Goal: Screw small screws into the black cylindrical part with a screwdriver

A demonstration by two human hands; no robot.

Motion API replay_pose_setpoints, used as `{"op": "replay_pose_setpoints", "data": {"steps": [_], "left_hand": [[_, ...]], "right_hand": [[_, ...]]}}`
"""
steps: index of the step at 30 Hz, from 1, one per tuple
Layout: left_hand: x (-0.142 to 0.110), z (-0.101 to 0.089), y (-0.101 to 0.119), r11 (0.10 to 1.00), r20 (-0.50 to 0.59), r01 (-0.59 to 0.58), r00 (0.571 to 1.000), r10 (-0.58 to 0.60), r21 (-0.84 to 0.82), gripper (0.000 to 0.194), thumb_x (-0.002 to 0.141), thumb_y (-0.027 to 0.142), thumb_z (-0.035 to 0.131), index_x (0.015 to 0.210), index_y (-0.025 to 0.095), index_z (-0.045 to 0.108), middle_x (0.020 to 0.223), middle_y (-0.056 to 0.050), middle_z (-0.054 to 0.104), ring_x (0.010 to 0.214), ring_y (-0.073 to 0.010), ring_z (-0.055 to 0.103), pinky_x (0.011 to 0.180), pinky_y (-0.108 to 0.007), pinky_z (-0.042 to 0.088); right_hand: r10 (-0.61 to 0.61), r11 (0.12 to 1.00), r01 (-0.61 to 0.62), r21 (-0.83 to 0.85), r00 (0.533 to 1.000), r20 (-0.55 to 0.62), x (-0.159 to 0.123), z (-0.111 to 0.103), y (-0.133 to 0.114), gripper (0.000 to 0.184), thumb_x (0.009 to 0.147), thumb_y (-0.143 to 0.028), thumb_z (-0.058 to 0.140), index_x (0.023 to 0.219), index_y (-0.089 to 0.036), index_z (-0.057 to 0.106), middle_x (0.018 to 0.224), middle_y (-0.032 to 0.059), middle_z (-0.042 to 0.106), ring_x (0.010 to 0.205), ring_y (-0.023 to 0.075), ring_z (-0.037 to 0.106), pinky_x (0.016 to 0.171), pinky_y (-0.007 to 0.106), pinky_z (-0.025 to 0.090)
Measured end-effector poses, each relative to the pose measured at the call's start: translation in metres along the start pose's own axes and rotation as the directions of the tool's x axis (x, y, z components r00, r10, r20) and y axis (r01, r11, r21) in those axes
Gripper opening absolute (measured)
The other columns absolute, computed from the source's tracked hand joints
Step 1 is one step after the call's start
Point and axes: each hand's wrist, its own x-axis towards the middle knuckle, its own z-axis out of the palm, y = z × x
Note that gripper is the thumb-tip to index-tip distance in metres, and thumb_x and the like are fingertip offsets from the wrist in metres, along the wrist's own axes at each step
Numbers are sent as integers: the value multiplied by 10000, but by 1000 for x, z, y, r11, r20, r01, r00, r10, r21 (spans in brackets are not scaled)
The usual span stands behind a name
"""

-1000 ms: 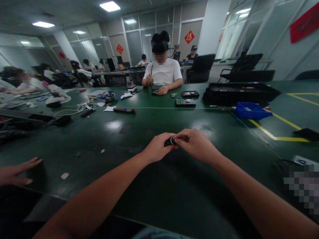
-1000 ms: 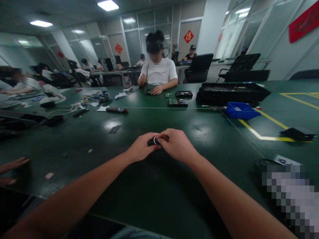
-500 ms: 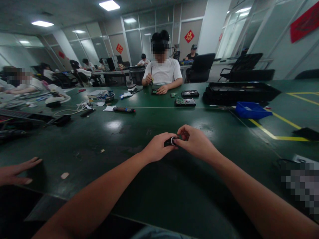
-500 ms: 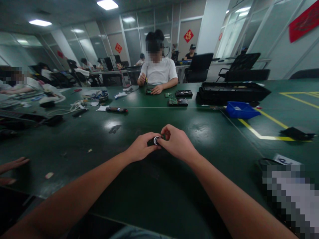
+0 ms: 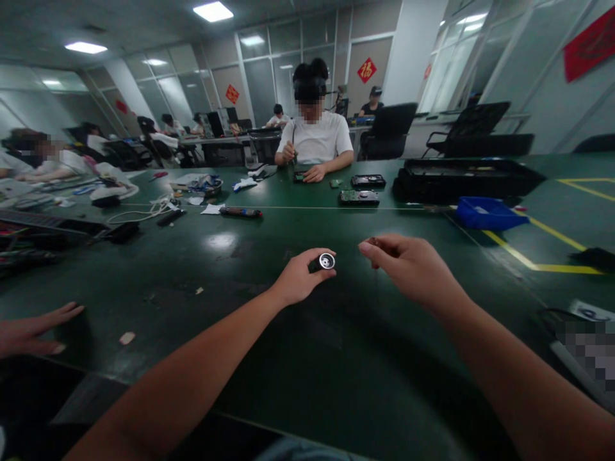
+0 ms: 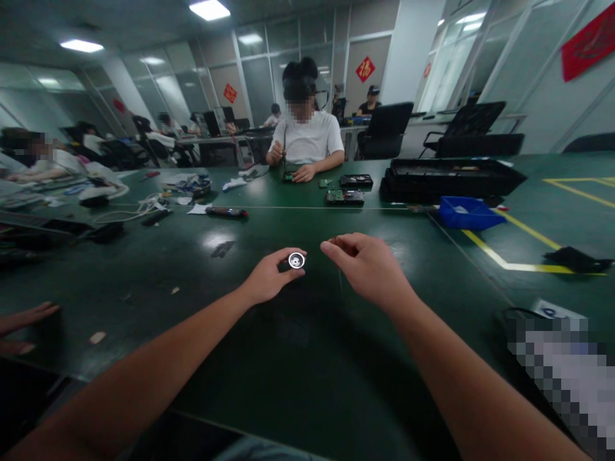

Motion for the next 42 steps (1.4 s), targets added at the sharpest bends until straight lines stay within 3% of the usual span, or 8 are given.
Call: {"op": "replay_pose_setpoints", "data": {"steps": [3,6,8,20,27,34,38,42], "left_hand": [[1,0,-5,1000,0,17,1000,-17,-19,371,851,293,725,1210,241,645,1238,-48,677,1166,-226,609,1035,-405,438],[3,1,-7,998,5,41,999,-41,-37,380,842,286,734,1208,236,648,1206,-49,690,1120,-225,627,993,-397,457],[3,1,-7,998,5,44,999,-44,-43,382,836,279,739,1205,235,650,1191,-46,695,1101,-222,633,980,-391,462],[2,1,-7,1000,7,15,1000,-15,-26,392,833,302,746,1210,245,655,1211,-40,698,1137,-226,624,1022,-408,441],[-2,1,-4,998,34,15,999,-17,55,411,832,372,745,1221,268,660,1258,-40,689,1198,-251,606,1057,-435,424],[-2,1,-3,998,29,-6,1000,4,69,403,823,365,755,1203,260,670,1218,-37,703,1162,-249,618,1032,-422,433],[-2,1,-3,997,36,-12,999,10,72,401,830,371,747,1206,256,667,1221,-41,702,1156,-248,620,1025,-417,438],[-2,1,-4,997,14,-10,1000,9,77,401,826,352,753,1207,264,666,1222,-32,702,1155,-242,621,1030,-419,435]], "right_hand": [[4,990,6,138,998,-69,-5,-1,-3,353,933,-493,534,855,-203,720,678,23,668,579,161,580,568,301,437],[1,936,62,347,984,-179,-8,5,-2,304,954,-428,517,1051,-196,687,815,52,719,686,175,649,649,311,520],[-1,923,72,379,983,-184,-10,11,-1,283,960,-403,512,1071,-197,670,852,66,732,726,184,672,697,334,550],[-40,978,69,198,989,-145,-13,21,5,289,973,-391,497,1112,-194,657,914,80,762,819,222,717,724,354,549],[-172,981,147,-125,960,-222,-19,21,-2,250,893,-470,614,844,-235,685,757,52,718,661,213,659,666,353,483],[-346,931,326,-162,930,-120,-21,25,-5,239,935,-289,456,1096,-194,605,908,87,703,814,228,653,733,352,476],[-301,939,272,-212,946,-122,-20,28,-7,267,992,-355,413,975,-198,628,747,47,673,673,189,624,631,313,412],[-321,935,288,-209,935,-149,-20,28,-8,264,994,-283,372,1041,-191,615,847,71,687,740,197,624,664,314,413]]}}
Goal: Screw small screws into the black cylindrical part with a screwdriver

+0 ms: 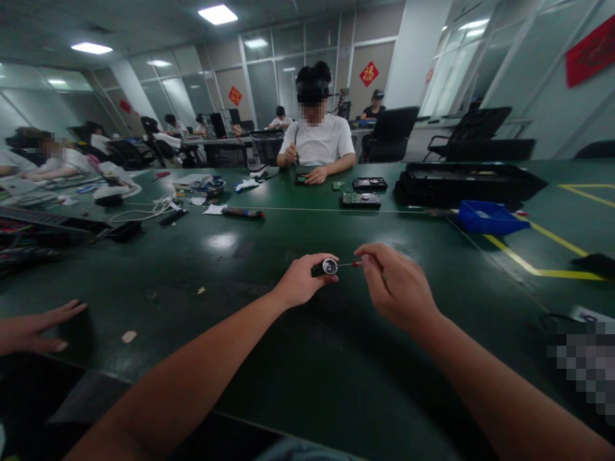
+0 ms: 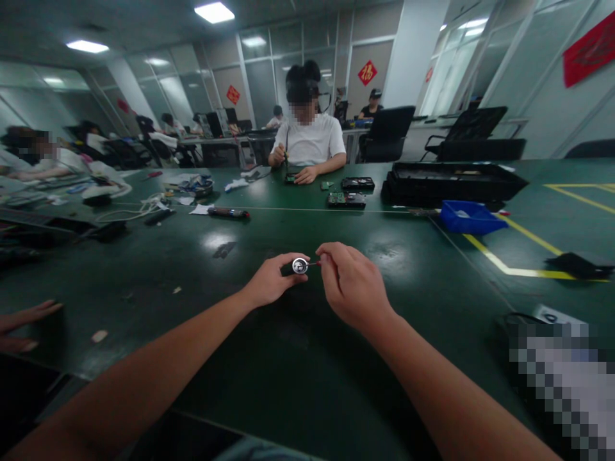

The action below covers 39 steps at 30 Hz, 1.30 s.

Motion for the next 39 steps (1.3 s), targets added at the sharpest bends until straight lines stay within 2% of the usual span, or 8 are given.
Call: {"op": "replay_pose_setpoints", "data": {"steps": [4,9,13,20,26,32,35,39], "left_hand": [[0,0,1,1000,5,-9,1000,9,9,394,827,350,750,1202,261,672,1213,-37,705,1147,-247,622,1026,-426,441],[0,1,2,1000,0,12,1000,-12,18,394,812,332,765,1191,265,680,1197,-30,713,1134,-251,630,1024,-425,445],[0,1,1,1000,-5,9,1000,-9,17,395,820,327,760,1200,263,676,1213,-27,710,1146,-245,627,1025,-407,443],[0,1,4,999,35,-7,999,5,49,391,816,327,765,1192,258,682,1165,-23,719,1093,-238,631,984,-389,456],[0,0,4,997,7,27,1000,-28,74,398,825,346,755,1206,268,673,1175,-22,715,1095,-243,628,973,-397,453],[1,-1,2,996,6,11,1000,-12,93,382,811,322,768,1179,267,685,1144,-18,724,1062,-237,638,958,-391,460],[1,-1,3,993,-1,19,1000,-19,116,385,814,313,763,1187,265,679,1153,-19,723,1065,-240,636,955,-395,462],[2,-3,5,990,-17,31,999,-29,139,385,821,280,754,1196,255,669,1190,-27,713,1093,-241,629,973,-399,459]], "right_hand": [[2,1000,-2,18,1000,6,0,0,0,275,1005,-303,365,1011,-196,618,828,68,682,732,200,627,663,322,421],[59,991,-47,125,994,-97,-1,7,2,266,981,-293,436,1201,-180,532,871,73,709,779,216,676,705,340,475],[93,971,-59,233,986,-137,-3,11,5,202,977,-312,476,1122,-193,551,920,71,732,834,215,701,736,334,493],[108,986,-95,136,990,-90,-1,11,0,253,1003,-374,438,937,-195,604,719,20,675,556,149,596,555,283,402],[126,959,-82,272,981,-149,-4,15,3,232,996,-272,403,1159,-171,532,864,58,697,791,196,684,703,317,483],[186,965,-161,209,977,-104,0,13,5,233,1003,-337,417,1033,-199,601,802,48,689,708,190,657,667,329,461],[286,909,-229,347,951,-120,1,17,7,244,984,-362,468,1101,-194,602,828,54,696,739,195,662,687,337,485],[459,693,-323,644,887,-49,2,30,15,262,947,-421,529,982,-186,639,830,53,671,752,184,644,735,353,524]]}}
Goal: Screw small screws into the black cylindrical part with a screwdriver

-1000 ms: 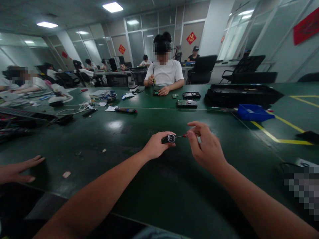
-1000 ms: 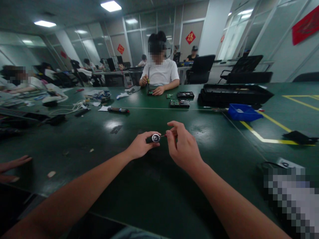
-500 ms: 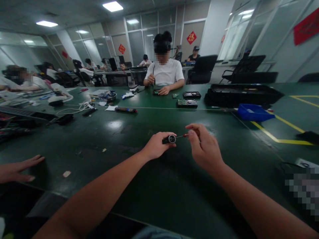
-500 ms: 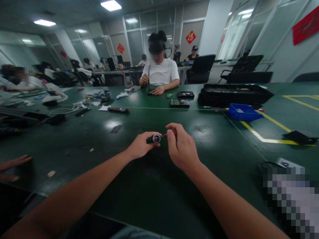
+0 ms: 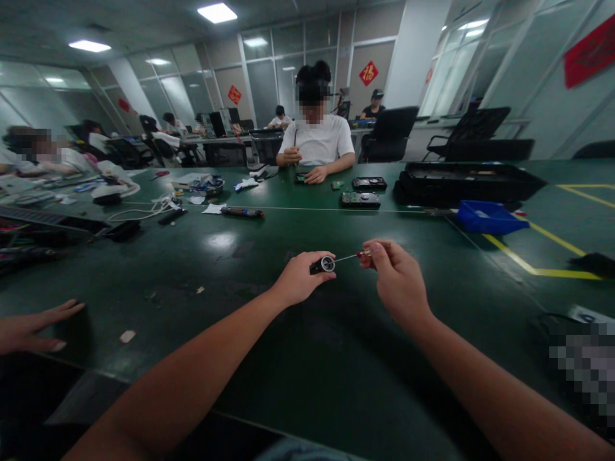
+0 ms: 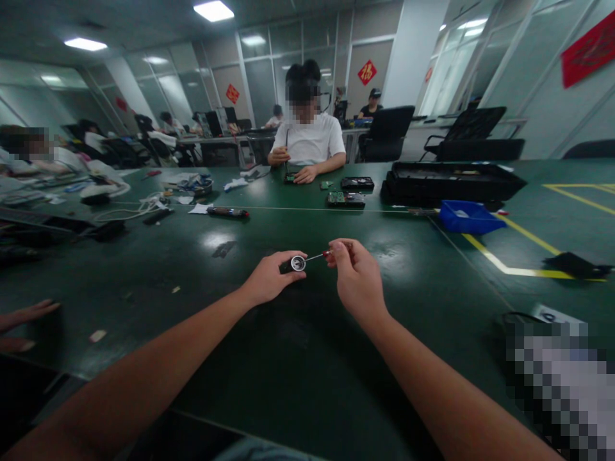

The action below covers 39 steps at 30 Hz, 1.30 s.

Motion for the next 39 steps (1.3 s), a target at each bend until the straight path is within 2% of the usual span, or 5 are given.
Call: {"op": "replay_pose_setpoints", "data": {"steps": [10,16,21,27,39], "left_hand": [[2,-5,0,996,12,-49,999,48,70,375,847,281,731,1212,237,657,1093,-36,706,1022,-223,621,915,-377,466],[1,-4,0,997,24,-8,1000,6,71,378,847,293,730,1217,258,657,1114,-32,701,1042,-229,619,921,-381,463],[2,-2,0,999,36,-11,999,9,47,386,839,316,738,1209,237,663,1119,-45,705,1041,-236,627,930,-390,467],[1,-1,2,996,54,-63,997,60,62,368,820,271,753,1179,252,678,1104,-28,715,1024,-225,627,927,-377,465],[0,1,0,985,105,-115,989,102,126,394,810,259,766,1193,251,671,1122,-26,721,1021,-225,625,926,-371,454]], "right_hand": [[459,773,-386,503,888,-23,16,0,17,190,918,-330,568,788,-198,611,715,6,576,622,137,546,588,272,500],[174,977,-143,156,962,-209,13,-7,9,280,977,-420,453,830,-215,576,783,12,582,687,151,564,656,304,483],[-165,929,159,-335,986,11,10,-14,-5,144,954,-300,457,987,-213,567,783,14,605,683,165,585,657,319,444],[-2,805,188,-563,949,315,6,-5,-7,258,904,-409,545,891,-208,706,656,16,644,586,170,574,556,305,376],[125,837,83,-541,933,337,7,2,5,152,832,-316,623,916,-194,660,740,26,714,645,169,633,583,283,422]]}}
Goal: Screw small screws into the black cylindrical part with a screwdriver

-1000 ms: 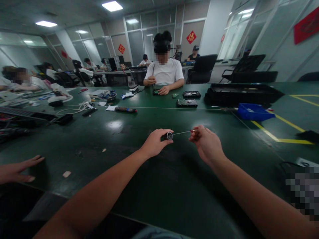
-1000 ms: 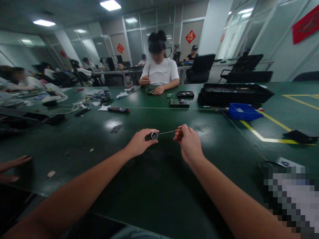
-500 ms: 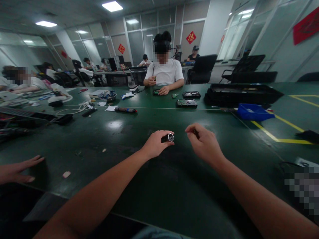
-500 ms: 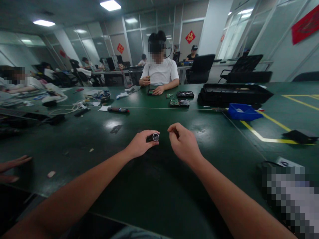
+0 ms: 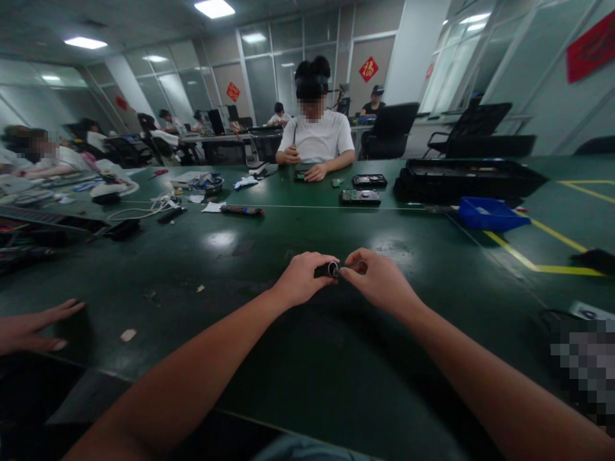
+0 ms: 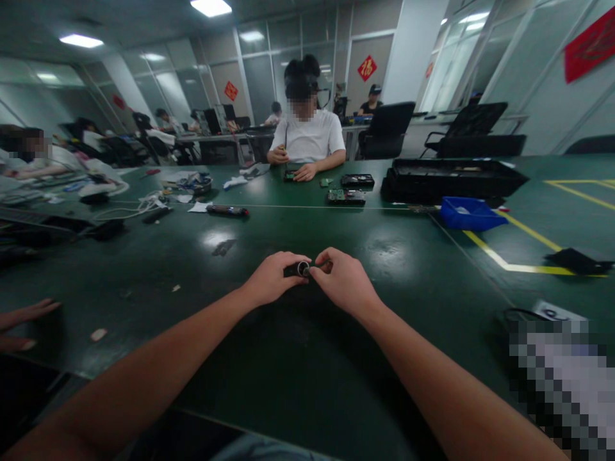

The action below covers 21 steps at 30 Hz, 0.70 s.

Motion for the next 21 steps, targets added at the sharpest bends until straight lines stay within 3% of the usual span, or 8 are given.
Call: {"op": "replay_pose_setpoints", "data": {"steps": [6,12,16,21], "left_hand": [[0,-2,-3,997,-20,64,998,-63,44,395,811,285,766,1193,254,672,1108,-34,711,1020,-238,621,921,-387,455],[-1,0,-4,977,47,84,994,-95,194,423,806,327,766,1216,293,666,1129,-48,698,1079,-282,598,955,-459,422],[-1,2,-7,980,84,91,991,-107,175,439,824,366,744,1247,293,651,1156,-56,688,1114,-291,593,955,-461,429],[0,1,-7,993,40,104,994,-106,48,402,828,341,739,1216,267,665,1147,-51,701,1077,-264,624,951,-424,453]], "right_hand": [[78,988,-88,-131,994,-81,5,-11,8,220,837,-243,545,1000,-157,665,874,84,719,767,212,655,668,327,467],[51,972,-51,-231,999,-5,6,-10,16,247,842,-200,540,1005,-143,716,947,136,742,855,264,687,746,374,509],[16,963,-2,-271,999,49,7,-9,18,274,879,-195,517,1027,-147,742,1023,142,749,939,278,693,818,390,515],[3,957,51,-284,982,188,3,-9,13,268,863,-266,602,1074,-219,760,914,84,761,793,247,687,688,364,510]]}}
